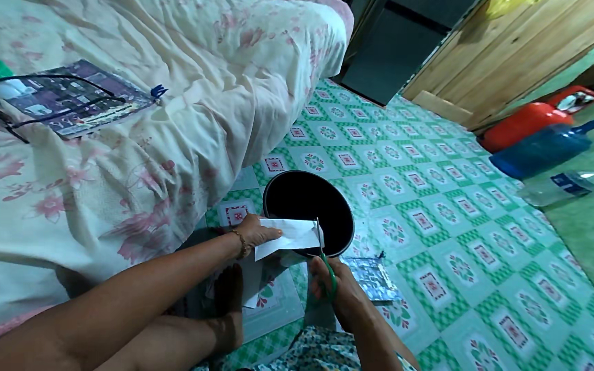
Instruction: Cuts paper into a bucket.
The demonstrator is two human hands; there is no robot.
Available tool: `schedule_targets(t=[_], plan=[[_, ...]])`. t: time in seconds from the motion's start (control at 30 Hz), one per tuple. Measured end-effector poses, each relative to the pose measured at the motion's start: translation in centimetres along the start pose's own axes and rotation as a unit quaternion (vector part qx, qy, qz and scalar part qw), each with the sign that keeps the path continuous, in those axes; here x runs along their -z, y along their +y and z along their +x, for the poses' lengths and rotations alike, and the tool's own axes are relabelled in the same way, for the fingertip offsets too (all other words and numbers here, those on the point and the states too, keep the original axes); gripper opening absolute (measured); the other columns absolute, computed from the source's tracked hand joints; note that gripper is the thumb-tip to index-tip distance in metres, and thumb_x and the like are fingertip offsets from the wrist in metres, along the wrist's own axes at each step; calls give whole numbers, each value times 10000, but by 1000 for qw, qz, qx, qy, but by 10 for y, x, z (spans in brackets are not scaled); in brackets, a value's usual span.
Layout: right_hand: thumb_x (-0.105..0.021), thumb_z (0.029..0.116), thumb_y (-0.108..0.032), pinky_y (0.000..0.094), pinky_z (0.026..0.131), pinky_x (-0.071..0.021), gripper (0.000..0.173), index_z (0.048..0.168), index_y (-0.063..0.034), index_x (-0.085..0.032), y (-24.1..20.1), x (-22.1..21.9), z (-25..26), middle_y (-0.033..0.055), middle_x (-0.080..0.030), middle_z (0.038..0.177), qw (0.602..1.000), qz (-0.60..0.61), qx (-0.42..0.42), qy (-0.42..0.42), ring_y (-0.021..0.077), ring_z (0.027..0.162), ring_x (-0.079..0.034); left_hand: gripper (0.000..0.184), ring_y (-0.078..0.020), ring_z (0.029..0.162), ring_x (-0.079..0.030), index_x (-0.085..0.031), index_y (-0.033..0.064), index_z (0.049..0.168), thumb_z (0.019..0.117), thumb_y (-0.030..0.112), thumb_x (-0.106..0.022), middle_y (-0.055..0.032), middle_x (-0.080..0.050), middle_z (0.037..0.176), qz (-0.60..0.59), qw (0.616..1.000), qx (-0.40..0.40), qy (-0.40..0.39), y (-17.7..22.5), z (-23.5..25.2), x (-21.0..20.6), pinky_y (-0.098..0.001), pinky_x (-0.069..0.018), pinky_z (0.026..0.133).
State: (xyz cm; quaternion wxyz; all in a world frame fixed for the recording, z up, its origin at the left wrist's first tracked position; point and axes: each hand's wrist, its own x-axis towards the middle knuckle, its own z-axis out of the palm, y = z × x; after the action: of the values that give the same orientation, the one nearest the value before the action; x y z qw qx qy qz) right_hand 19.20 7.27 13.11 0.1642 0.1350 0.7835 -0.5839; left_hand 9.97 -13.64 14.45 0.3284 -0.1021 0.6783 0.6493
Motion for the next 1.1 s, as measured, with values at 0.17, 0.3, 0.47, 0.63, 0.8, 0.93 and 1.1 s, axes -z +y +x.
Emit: schedule_targets(t=[0.17,0.3,0.47,0.63,0.8,0.93,1.1], plan=[[-517,1056,-206,169,459,-472,264,892,-29,-622,5,1,5,-38,-576,550,998,50,25,9,26,448,-550,274,-117,748,-630,-581,-58,1227,987,52,-657,-118,-636,953,-1,1000,6,1,1,0,0,-263,-554,706],[-453,1087,-211,179,486,-505,291,941,-14,-609,4,3,4,-26,-601,571,998,61,-2,6,39,471,-583,275,-123,728,-627,-579,-61,1229,991,54,-653,-121,-632,945,-8,1000,2,14,1,1,0,-264,-553,687],[-414,1051,-376,218,604,-549,384,1100,-26,-565,13,10,-7,-30,-670,736,996,-43,-7,-84,59,630,-655,324,-152,779,-646,-568,-65,1264,989,75,-665,-153,-639,1003,-45,997,-11,58,-1,7,4,-288,-563,721],[-447,1051,-367,198,604,-523,379,1112,-13,-568,5,6,-13,-37,-654,762,993,-77,4,-93,39,647,-634,323,-161,832,-649,-587,-67,1259,985,80,-674,-167,-645,1043,-16,998,-31,55,-5,6,1,-306,-564,776],[-445,1061,-359,210,610,-525,370,1083,-13,-575,1,1,-9,-37,-630,699,996,-76,27,-48,47,606,-619,312,-141,925,-632,-601,-73,1241,981,80,-680,-166,-649,1097,10,998,-52,31,-3,-4,-6,-292,-525,876],[-481,1047,-355,204,572,-519,344,1016,-27,-580,7,-2,-9,-53,-608,632,998,-57,38,-13,37,546,-598,300,-135,911,-630,-607,-70,1235,982,78,-677,-160,-651,1081,7,998,-56,31,-3,-3,-7,-287,-527,864],[-542,1039,-242,181,504,-495,230,920,-51,-590,9,-6,-9,-56,-596,568,999,-8,28,13,25,480,-577,297,-125,893,-628,-606,-69,1233,980,70,-678,-151,-653,1066,9,998,-49,35,-1,-4,-7,-277,-525,850]])
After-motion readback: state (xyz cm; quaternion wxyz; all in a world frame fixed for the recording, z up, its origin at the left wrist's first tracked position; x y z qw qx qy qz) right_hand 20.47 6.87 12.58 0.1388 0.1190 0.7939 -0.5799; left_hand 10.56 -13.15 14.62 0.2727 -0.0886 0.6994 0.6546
